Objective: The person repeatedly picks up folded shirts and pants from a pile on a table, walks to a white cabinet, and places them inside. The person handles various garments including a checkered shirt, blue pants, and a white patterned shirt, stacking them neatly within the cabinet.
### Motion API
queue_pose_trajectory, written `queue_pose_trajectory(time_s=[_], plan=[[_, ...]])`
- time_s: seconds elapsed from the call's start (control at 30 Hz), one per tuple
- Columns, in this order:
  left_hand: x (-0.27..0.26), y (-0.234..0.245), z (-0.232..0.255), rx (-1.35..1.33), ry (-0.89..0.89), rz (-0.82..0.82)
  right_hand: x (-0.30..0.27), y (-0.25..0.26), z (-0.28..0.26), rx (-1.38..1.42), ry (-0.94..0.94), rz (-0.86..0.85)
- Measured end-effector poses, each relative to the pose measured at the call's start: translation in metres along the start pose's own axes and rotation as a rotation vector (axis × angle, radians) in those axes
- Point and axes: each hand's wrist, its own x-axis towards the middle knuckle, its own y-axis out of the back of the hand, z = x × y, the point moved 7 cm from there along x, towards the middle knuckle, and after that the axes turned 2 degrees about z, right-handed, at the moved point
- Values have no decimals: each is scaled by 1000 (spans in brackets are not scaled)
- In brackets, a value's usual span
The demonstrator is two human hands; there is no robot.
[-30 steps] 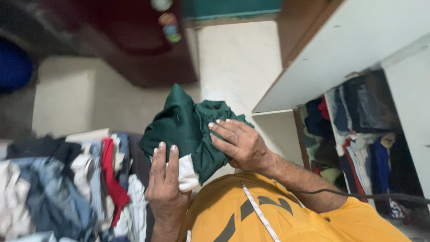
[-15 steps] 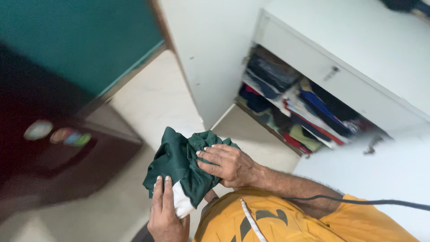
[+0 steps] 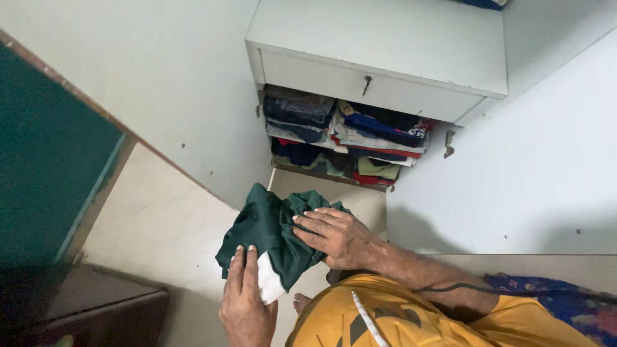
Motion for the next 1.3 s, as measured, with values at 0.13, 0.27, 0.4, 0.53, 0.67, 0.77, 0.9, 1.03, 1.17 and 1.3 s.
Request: queue_pose_trajectory(time_s=[0.13, 0.27, 0.4, 0.53, 0.67, 0.77, 0.9, 1.03, 1.17, 1.3], plan=[[26, -13, 21, -22, -70, -23, -12, 11, 23, -94, -41, 36], [57, -22, 48, -26, -138, -33, -16, 24, 55, -90, -80, 91], [94, -42, 76, 17, -117, -64, -16, 42, 98, -118, -99, 114], [130, -61, 110, 68, -149, -45, -15, 68, 145, -138, -87, 138], [169, -77, 147, 104, -200, -31, -13, 94, 188, -152, -101, 189], [197, -89, 172, 102, -258, -32, -15, 111, 218, -186, -96, 240], [234, -111, 200, 149, -292, -97, -15, 130, 254, -251, -136, 246], [280, -125, 222, 182, -408, -108, -5, 159, 283, -286, -179, 269], [340, -127, 251, 122, -605, 11, 22, 196, 318, -393, -184, 325], [427, -127, 274, 100, -777, 142, 69, 235, 365, -545, -204, 363]])
